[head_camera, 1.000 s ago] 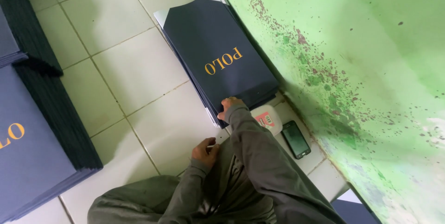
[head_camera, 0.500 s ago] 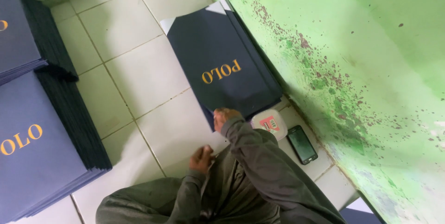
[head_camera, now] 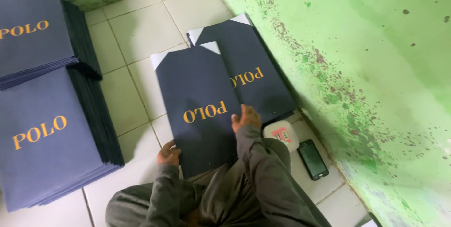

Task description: The person sits on the floor and folds flat blue paper bags with gold 'POLO' lettering into three-dimensional shopping bags. They fold the bottom and side panels to form the base, then fold the top edges inward to create handles. The finished bags are stacked on the floor.

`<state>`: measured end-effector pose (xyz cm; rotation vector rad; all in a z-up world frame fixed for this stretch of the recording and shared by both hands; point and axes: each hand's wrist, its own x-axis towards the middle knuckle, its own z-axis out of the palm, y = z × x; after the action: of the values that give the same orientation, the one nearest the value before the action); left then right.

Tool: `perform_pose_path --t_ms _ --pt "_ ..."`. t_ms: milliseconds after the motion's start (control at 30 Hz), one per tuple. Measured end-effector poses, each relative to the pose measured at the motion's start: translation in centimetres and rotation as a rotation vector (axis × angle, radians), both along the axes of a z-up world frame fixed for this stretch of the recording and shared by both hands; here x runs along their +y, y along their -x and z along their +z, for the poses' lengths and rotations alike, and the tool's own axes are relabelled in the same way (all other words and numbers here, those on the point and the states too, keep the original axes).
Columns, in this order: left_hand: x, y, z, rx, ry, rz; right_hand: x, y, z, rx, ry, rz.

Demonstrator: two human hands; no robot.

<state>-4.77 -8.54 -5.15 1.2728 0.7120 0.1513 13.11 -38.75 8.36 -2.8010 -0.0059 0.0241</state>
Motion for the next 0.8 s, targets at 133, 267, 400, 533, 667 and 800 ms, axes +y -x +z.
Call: perform_pose_path --t_ms 133,267,400,533,667,800 --pt "1.5 6.0 2.9 0.007 0.058 0.133 0.7 -1.1 -2.9 0.349 -0.157 -0.119" --pt "6.2 9.2 -1.1 0.228 -0.048 0.169 4.0 2.6 0.3 0.607 -0.186 0.128" --pt "2.5 9.9 12.4 0.269 -0.087 0.077 3.4 2.1 -8.7 0.737 -0.124 0.367" --pt "3.7 8.9 14.0 0.216 -0.312 -0.046 2.6 0.3 -9.8 0.652 -0.311 0.324" --pt "5.3 8.8 15.8 -0.088 -0.414 -0.072 2.3 3.6 -0.1 0.476 -0.86 0.273" --pt "4.8 9.0 21.9 -0.331 -0.356 0.001 1.6 5.7 3.8 0.301 -1.169 0.295"
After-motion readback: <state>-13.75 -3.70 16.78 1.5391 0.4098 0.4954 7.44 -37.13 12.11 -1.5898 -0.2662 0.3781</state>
